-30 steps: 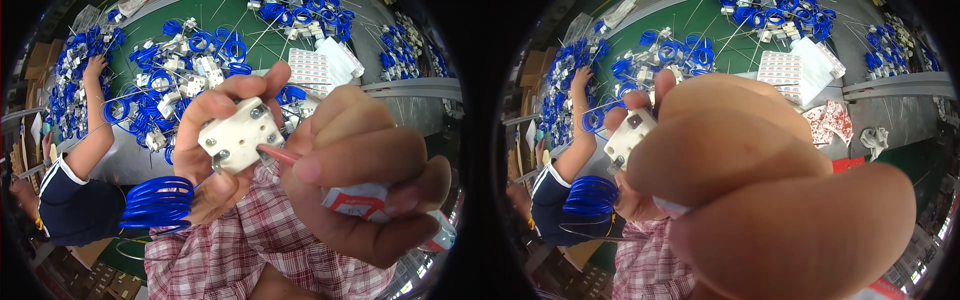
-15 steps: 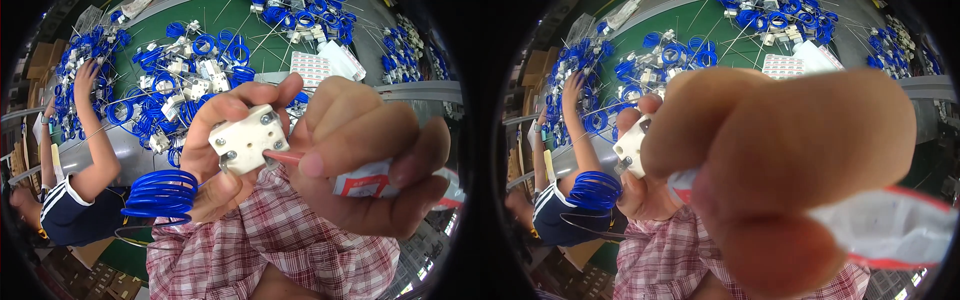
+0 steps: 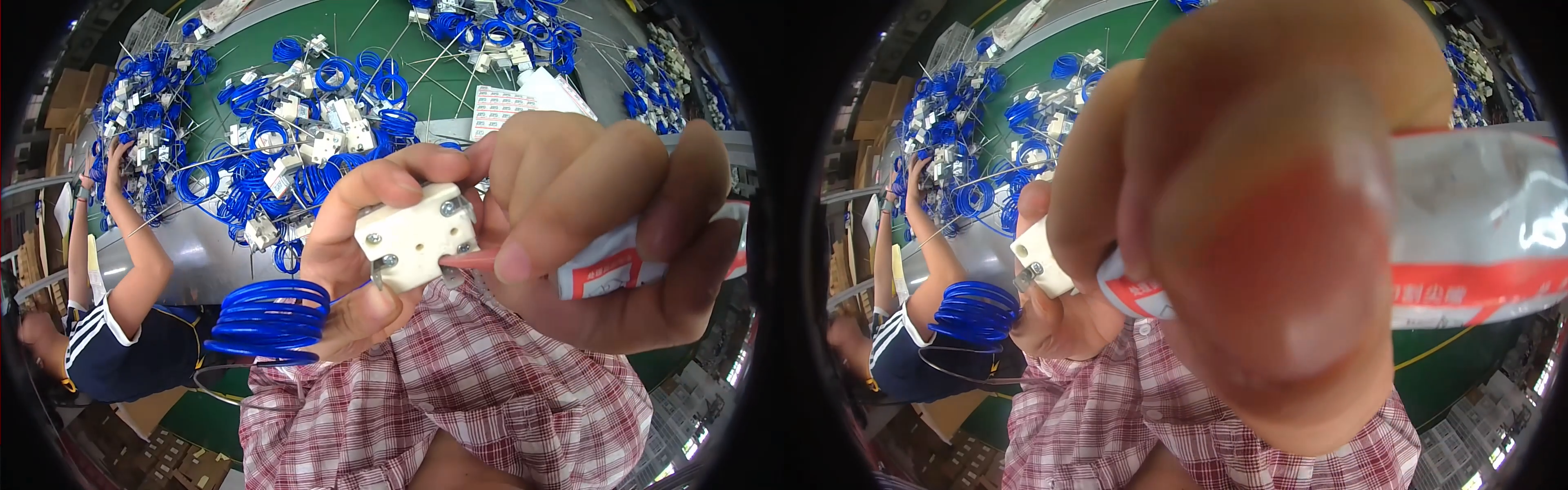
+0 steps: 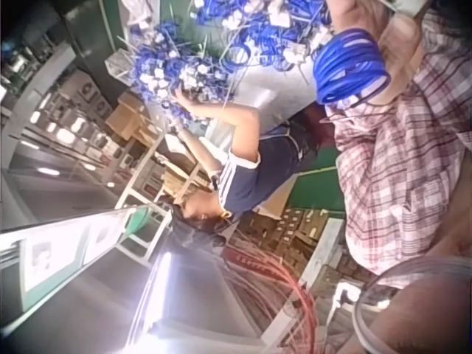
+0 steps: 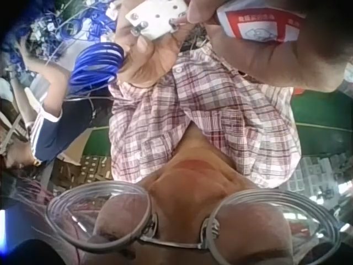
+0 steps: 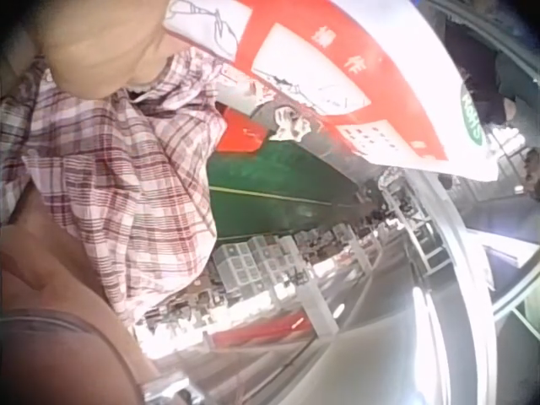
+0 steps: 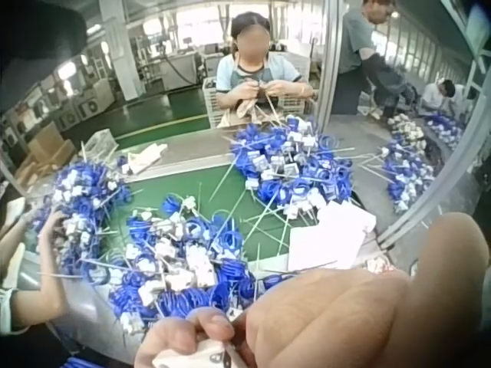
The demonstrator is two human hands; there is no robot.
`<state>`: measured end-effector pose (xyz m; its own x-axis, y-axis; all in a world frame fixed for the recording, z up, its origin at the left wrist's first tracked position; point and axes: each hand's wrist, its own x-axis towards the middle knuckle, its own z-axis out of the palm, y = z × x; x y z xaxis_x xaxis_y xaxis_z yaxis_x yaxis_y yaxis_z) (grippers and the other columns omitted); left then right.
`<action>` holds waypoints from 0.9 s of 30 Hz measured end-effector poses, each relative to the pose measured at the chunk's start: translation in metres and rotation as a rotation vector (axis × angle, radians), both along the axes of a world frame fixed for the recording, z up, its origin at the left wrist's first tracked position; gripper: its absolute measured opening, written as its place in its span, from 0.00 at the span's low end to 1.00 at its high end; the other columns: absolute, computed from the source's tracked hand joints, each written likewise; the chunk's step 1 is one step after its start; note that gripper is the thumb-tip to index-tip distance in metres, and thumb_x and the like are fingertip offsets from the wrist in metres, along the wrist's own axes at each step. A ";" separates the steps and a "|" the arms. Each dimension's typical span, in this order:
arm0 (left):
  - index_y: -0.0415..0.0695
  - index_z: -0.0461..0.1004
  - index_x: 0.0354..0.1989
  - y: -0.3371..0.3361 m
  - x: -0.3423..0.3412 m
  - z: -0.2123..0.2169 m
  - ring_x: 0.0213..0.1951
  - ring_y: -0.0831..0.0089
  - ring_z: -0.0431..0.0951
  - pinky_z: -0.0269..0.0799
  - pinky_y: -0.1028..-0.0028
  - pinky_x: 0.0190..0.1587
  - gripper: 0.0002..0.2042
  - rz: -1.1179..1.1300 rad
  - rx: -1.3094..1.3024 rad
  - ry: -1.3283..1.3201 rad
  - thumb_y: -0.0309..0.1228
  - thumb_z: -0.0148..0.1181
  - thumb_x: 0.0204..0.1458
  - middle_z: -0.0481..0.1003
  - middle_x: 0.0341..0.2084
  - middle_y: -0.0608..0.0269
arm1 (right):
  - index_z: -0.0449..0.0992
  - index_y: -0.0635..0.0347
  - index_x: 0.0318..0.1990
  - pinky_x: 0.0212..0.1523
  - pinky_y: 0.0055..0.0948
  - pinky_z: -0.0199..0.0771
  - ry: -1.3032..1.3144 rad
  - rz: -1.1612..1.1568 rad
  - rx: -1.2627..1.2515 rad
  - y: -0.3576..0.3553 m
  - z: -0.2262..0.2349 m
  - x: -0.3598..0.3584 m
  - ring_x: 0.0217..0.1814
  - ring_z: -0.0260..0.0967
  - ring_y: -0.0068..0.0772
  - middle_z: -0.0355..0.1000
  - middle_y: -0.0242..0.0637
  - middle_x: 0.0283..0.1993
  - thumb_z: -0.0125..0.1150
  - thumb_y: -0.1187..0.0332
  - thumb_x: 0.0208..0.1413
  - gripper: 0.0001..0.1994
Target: Apply adhesive to small electrical switches and assemble them on a production line.
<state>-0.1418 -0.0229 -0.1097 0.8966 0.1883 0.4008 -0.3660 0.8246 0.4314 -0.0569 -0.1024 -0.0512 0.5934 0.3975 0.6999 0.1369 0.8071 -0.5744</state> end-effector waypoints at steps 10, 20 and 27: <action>0.40 0.53 0.53 0.002 0.002 -0.003 0.58 0.54 0.51 0.51 0.57 0.58 0.27 -0.022 0.027 0.032 0.29 0.55 0.44 0.50 0.54 0.48 | 0.56 0.53 0.31 0.20 0.22 0.56 -0.110 -0.100 -0.176 -0.016 -0.002 0.000 0.14 0.50 0.24 0.65 0.41 0.20 0.25 0.55 0.59 0.15; 0.43 0.52 0.54 0.004 0.003 -0.004 0.58 0.59 0.53 0.51 0.60 0.60 0.28 -0.099 0.023 -0.001 0.27 0.56 0.43 0.49 0.54 0.54 | 0.55 0.53 0.29 0.19 0.23 0.51 0.004 -0.106 -0.059 -0.009 -0.006 -0.001 0.14 0.49 0.24 0.64 0.39 0.19 0.25 0.55 0.59 0.15; 0.39 0.54 0.50 0.002 0.002 -0.006 0.60 0.51 0.45 0.48 0.57 0.60 0.25 -0.070 -0.037 0.019 0.31 0.55 0.44 0.51 0.53 0.46 | 0.55 0.53 0.29 0.20 0.24 0.52 -0.044 -0.117 -0.054 -0.007 -0.011 -0.001 0.15 0.49 0.24 0.64 0.39 0.19 0.26 0.55 0.58 0.15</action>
<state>-0.1400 -0.0213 -0.1155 0.9154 0.1388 0.3779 -0.2988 0.8633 0.4066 -0.0574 -0.1094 -0.0625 0.6075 0.3653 0.7054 0.2540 0.7520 -0.6082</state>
